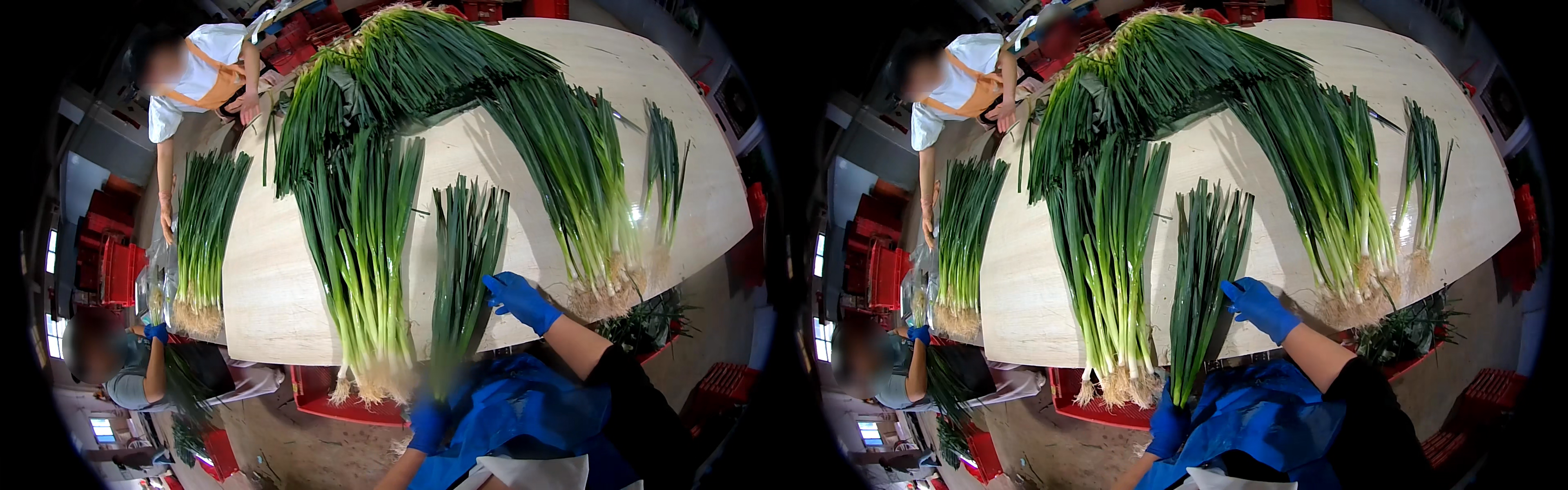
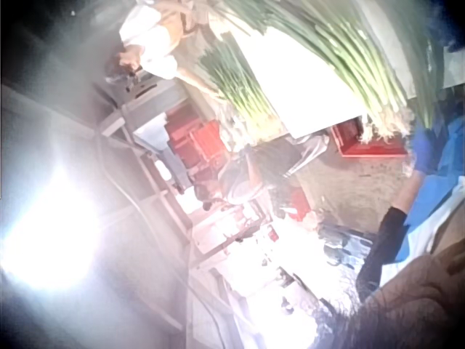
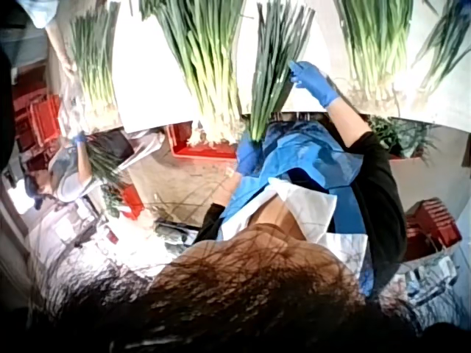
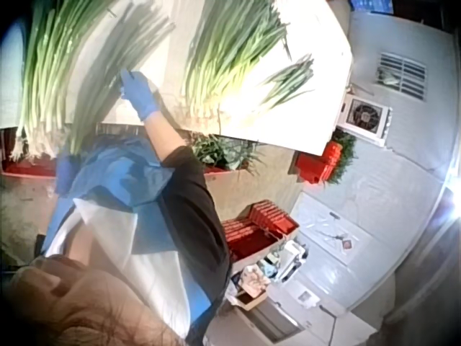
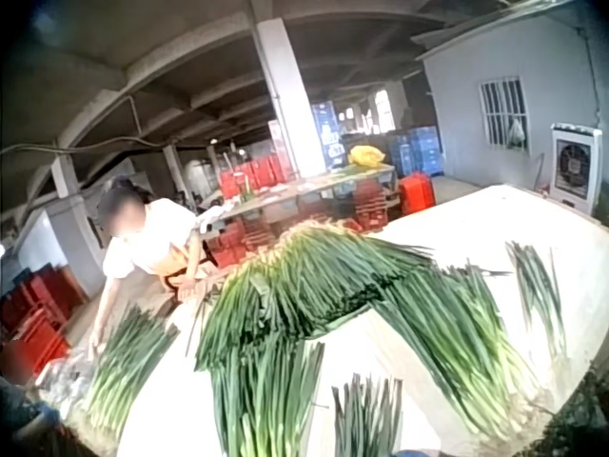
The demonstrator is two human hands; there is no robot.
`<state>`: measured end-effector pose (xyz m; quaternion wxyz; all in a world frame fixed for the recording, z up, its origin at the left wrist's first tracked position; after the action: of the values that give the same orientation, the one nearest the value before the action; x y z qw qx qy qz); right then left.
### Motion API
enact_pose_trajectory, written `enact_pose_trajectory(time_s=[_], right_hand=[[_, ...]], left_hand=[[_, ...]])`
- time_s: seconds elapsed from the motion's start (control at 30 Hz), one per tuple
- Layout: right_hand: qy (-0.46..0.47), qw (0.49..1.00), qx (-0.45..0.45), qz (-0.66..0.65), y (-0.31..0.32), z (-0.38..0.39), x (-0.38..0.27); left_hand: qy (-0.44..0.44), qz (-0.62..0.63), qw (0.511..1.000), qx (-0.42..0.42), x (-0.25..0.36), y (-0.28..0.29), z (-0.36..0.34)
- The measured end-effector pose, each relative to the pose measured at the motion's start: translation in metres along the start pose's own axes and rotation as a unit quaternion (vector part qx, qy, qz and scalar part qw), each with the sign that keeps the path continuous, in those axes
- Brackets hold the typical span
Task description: The person trims the roots of green onions by hand and places them into a red crate. The person also picks up bunches of green onions from the table and arranges them. Another person in the background is also trimming green onions.
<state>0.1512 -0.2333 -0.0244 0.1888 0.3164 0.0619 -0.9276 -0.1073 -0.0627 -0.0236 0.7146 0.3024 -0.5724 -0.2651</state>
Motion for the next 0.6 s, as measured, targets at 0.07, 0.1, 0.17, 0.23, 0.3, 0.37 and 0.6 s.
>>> enact_pose_trajectory(time_s=[0.07,0.1,0.17,0.23,0.3,0.37,0.6], right_hand=[[0.050,0.997,0.050,-0.008,0.006,-0.002,0.003],[0.106,0.989,0.098,-0.007,0.017,-0.014,0.011],[0.228,0.955,0.185,-0.049,0.029,-0.011,-0.002],[0.300,0.917,0.263,-0.017,0.036,0.007,-0.017],[0.360,0.888,0.285,0.036,0.032,0.030,-0.042],[0.386,0.888,0.247,0.048,0.023,0.043,-0.061],[0.026,0.986,-0.076,0.146,0.011,0.025,-0.006]], left_hand=[[0.043,-0.023,0.998,-0.027,0.001,0.000,0.003],[0.057,-0.026,0.997,-0.036,0.002,0.000,0.004],[0.087,-0.033,0.994,-0.054,0.004,0.000,0.004],[0.098,-0.044,0.992,-0.065,0.015,0.008,0.004],[0.102,-0.046,0.991,-0.071,0.018,0.009,0.002],[0.101,-0.043,0.992,-0.066,0.017,0.008,0.002],[0.033,-0.034,0.999,-0.020,0.015,0.007,0.001]])
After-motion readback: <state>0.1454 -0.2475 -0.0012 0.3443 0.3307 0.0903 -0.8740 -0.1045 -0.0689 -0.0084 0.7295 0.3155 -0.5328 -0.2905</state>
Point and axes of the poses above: each hand's wrist, its own z-axis away from the middle knuckle, its own y-axis out of the back of the hand, x = y × z, the point moved 7 cm from there along -z, towards the middle knuckle, and after that the axes turned 12 degrees about -y, right-handed, at the moved point
